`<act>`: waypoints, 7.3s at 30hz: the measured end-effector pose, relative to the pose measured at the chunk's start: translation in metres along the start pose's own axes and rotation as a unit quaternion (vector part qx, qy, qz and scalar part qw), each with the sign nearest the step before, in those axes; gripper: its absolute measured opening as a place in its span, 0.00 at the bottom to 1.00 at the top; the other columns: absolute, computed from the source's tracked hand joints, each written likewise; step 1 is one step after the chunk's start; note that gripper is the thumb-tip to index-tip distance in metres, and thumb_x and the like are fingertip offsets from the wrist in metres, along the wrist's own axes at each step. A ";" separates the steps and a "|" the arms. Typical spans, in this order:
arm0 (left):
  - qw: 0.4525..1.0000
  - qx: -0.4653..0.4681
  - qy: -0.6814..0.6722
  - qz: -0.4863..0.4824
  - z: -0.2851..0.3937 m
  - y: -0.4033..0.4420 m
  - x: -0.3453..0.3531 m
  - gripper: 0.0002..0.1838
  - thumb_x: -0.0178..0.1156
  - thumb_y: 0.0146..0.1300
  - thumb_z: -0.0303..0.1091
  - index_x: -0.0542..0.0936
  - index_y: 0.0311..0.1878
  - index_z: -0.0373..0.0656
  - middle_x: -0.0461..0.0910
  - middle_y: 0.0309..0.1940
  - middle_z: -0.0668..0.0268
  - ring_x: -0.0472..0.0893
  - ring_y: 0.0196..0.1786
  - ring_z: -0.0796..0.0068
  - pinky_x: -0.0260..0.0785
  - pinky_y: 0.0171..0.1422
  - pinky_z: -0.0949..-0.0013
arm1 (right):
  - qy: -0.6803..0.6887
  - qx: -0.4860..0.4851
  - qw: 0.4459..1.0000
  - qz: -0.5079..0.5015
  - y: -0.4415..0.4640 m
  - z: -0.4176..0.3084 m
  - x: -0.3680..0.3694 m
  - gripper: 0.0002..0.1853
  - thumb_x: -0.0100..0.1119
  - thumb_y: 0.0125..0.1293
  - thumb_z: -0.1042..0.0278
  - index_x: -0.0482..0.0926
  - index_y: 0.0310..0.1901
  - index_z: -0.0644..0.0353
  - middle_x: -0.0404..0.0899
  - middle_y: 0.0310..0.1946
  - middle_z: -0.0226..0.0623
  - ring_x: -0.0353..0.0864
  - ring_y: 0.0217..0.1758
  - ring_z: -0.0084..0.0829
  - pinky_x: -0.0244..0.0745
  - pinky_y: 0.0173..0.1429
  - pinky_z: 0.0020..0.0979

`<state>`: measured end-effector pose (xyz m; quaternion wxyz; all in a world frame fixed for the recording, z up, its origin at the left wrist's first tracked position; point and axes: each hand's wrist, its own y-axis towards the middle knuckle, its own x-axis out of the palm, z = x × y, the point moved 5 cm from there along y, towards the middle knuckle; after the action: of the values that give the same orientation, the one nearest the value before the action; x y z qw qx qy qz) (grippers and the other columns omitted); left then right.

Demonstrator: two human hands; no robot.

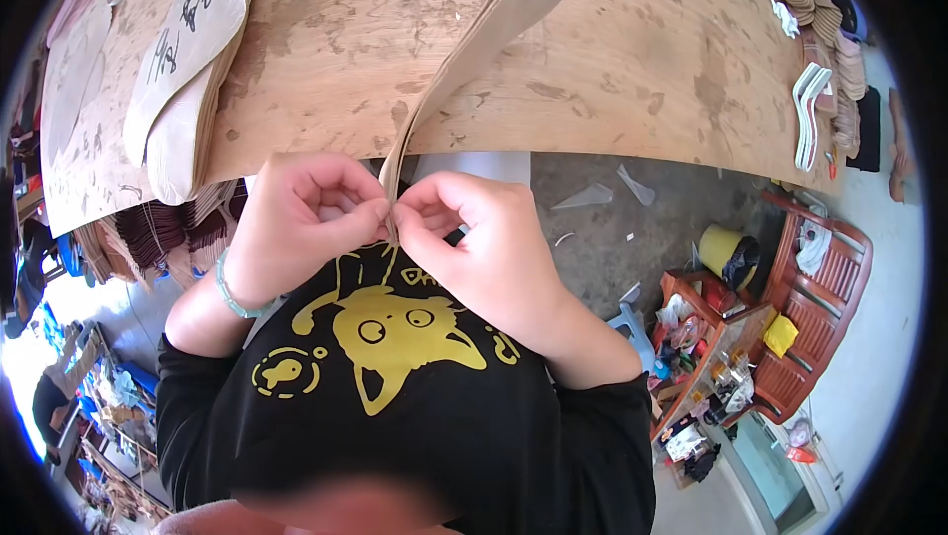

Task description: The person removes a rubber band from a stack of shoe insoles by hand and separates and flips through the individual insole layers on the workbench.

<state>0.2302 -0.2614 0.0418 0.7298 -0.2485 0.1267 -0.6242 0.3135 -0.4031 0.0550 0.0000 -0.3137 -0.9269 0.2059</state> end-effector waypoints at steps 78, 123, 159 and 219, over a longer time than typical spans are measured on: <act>0.995 0.091 0.045 0.017 -0.006 -0.002 -0.007 0.03 0.66 0.58 0.23 0.83 0.34 0.33 0.83 0.26 0.68 0.80 0.30 0.86 0.75 0.35 0.78 | 0.012 -0.045 0.997 -0.062 0.014 0.018 0.005 0.04 0.64 0.57 0.76 0.77 0.30 0.63 0.76 0.23 0.25 0.74 0.27 0.15 0.70 0.34 0.22; 0.996 0.055 0.049 0.040 -0.038 0.008 -0.050 0.06 0.64 0.56 0.25 0.85 0.35 0.35 0.81 0.25 0.68 0.76 0.28 0.85 0.69 0.33 0.76 | 0.080 -0.006 0.996 -0.044 0.048 0.040 0.042 0.15 0.62 0.69 0.63 0.76 0.28 0.63 0.76 0.21 0.28 0.73 0.25 0.17 0.68 0.31 0.24; 0.989 0.123 0.061 0.064 -0.032 0.010 -0.042 0.06 0.64 0.61 0.23 0.85 0.40 0.32 0.85 0.29 0.65 0.83 0.33 0.81 0.76 0.40 0.76 | -0.293 -0.081 0.950 -0.075 0.041 0.010 0.040 0.17 0.68 0.65 0.57 0.81 0.29 0.64 0.80 0.20 0.36 0.79 0.23 0.23 0.72 0.31 0.29; 0.984 0.122 -0.133 -0.010 0.023 0.000 -0.064 0.32 0.57 0.60 0.19 0.64 0.69 0.38 0.76 0.57 0.60 0.75 0.61 0.73 0.68 0.65 0.67 | -0.375 -0.052 0.916 0.134 -0.032 0.012 -0.124 0.56 0.82 0.45 0.56 0.60 0.74 0.65 0.66 0.70 0.51 0.64 0.74 0.46 0.58 0.76 0.43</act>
<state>0.2299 -0.1942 0.0534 0.7586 -0.2399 -0.0511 -0.6036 0.3926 -0.5026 0.0719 -0.3917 -0.3341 -0.8175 0.2580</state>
